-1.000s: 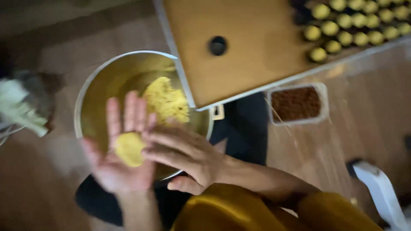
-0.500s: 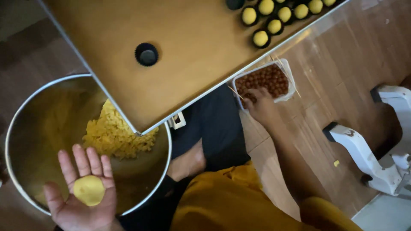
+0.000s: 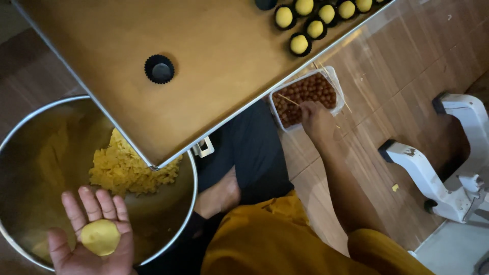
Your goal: Preparing and shaping small filled pastries into cupcake liners on a baking tray.
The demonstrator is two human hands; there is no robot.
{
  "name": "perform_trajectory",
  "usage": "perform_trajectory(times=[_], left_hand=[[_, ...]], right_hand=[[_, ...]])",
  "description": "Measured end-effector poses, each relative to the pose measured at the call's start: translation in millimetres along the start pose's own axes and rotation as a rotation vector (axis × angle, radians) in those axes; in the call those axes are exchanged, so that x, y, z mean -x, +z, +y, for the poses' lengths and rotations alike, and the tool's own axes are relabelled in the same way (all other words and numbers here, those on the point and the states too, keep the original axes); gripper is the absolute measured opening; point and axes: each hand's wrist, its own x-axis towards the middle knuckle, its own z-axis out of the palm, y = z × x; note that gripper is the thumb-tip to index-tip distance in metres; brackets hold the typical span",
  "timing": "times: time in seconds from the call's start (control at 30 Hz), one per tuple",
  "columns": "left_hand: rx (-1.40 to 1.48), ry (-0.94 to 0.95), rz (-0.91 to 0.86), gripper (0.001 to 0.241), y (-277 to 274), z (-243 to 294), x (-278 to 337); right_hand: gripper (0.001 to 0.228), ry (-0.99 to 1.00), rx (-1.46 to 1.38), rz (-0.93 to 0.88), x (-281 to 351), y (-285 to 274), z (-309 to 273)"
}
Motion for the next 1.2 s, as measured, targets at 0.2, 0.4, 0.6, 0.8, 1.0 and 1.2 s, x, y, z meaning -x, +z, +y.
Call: perform_trajectory(times=[0.2,0.4,0.6,0.8,1.0,1.2], left_hand=[[-0.045,-0.013,-0.01,0.048,-6,6,-2],[-0.278,0.021,-0.039,0.042,-33,28,-8],[-0.36,0.029,-0.076,0.04,-46,38,-10],[-0.381,0.053,-0.054,0.04,-47,36,-12],[-0.361,0.042,-0.085,0.04,-42,31,-10],[-0.357,0.045,-0.119,0.04,-45,31,-12]], right_hand=[[0.013,-0.018,0.069,-0.052,-2,0,-14],[0.012,-0.081,0.102,-0.062,-8,-2,-19],[0.015,-0.173,0.216,-0.052,-18,11,-20],[0.017,0.11,0.12,-0.206,-30,23,-20],[0.02,0.3,-0.317,-0.297,-21,66,43],[0.013,0.442,-0.653,-0.246,-11,66,38]])
